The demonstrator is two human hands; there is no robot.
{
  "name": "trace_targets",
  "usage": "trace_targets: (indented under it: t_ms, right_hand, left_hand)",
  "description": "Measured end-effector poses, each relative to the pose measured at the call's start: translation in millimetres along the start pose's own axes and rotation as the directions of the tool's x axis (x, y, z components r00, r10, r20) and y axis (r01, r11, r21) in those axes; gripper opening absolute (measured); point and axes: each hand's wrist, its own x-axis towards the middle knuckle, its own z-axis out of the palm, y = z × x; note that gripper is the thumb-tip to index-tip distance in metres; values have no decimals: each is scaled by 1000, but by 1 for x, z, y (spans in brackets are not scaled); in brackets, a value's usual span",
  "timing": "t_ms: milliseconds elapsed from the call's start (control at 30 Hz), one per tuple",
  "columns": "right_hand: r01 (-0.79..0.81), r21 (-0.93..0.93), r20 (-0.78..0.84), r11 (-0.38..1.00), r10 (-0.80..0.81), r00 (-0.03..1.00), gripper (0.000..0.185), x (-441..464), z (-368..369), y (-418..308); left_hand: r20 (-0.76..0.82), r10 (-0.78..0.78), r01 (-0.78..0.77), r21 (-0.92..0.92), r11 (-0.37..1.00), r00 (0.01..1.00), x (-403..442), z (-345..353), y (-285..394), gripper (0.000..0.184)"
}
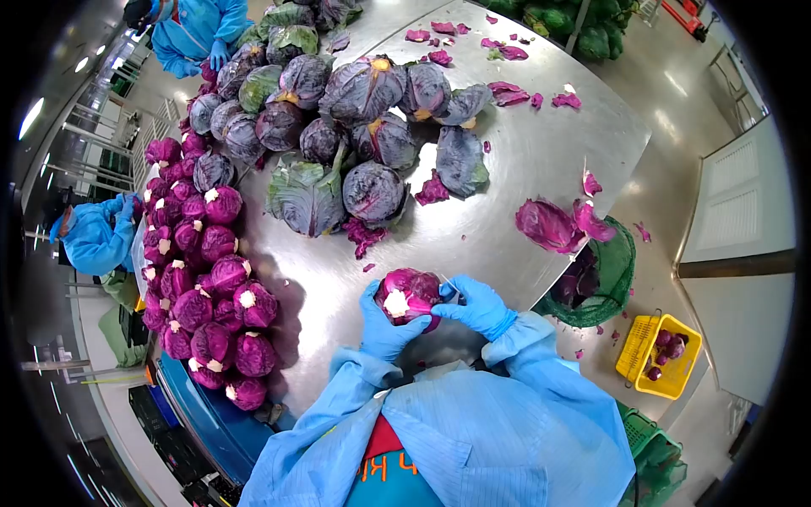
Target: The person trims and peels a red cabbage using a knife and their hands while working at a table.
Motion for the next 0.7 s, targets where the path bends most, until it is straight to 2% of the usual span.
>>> trace_targets:
  t_ms: [100, 200, 300, 333, 367, 400, 433, 467, 500, 533, 567, 633, 667, 700]
  right_hand:
    - [221, -98, -85, 970, -229, 970, 37, 4, 5, 14]
    - [276, -498, -80, 822, -361, 929, 25, 9, 3, 13]
    - [161, -414, -363, 896, -324, 873, 20, 17, 5, 35]
    - [59, -204, -509, 977, -157, 846, 20, 17, -3, 34]
    - [-51, -174, -624, 983, -70, 778, 23, 21, -15, 49]
    - [-169, -152, -644, 974, 32, 764, 24, 19, -34, 70]
    - [-301, -270, -655, 915, 55, 753, 26, 12, -55, 82]
    - [-380, -331, -685, 864, 57, 726, 30, 4, -71, 103]
    - [-317, -275, -726, 908, 21, 688, 37, -4, -83, 135]
    - [-324, -264, -718, 908, 39, 695, 43, -17, -96, 114]
    - [-443, -319, -775, 838, 39, 631, 46, -24, -101, 109]
    - [-468, -199, -806, 861, 127, 578, 43, -30, -97, 72]
    - [-241, -304, -777, 922, -93, 623, 39, -21, -91, 83]
    - [-4, -396, -729, 918, -312, 609, 36, -12, -84, 95]
  left_hand:
    - [23, -36, 36, -6, 999, 999, 5, -1, -7, 116]
    - [51, -25, 25, -7, 1000, 998, 13, 1, -12, 116]
    - [92, -23, 20, 40, 999, 996, 15, -3, -12, 115]
    - [108, -28, 21, 63, 998, 994, 14, -6, -13, 114]
    - [115, -27, 28, -6, 1000, 993, 12, -9, -13, 114]
    - [123, -24, 33, -73, 997, 992, 10, -12, -14, 113]
    - [131, -17, 36, -142, 989, 991, 9, -16, -14, 113]
    - [141, -67, 86, -134, 987, 988, 6, -21, -9, 115]
    - [47, 60, -60, -6, 998, 997, 6, -24, -7, 115]
    - [-31, 195, -190, 134, 973, 980, 6, -27, -6, 116]
    - [-87, 332, -296, 282, 913, 939, 6, -29, -6, 117]
    - [63, 304, -310, 236, 921, 950, 7, -30, -10, 115]
    - [153, 283, -310, 202, 929, 947, 9, -32, -7, 114]
    - [246, 265, -310, 169, 935, 932, 12, -33, -1, 113]
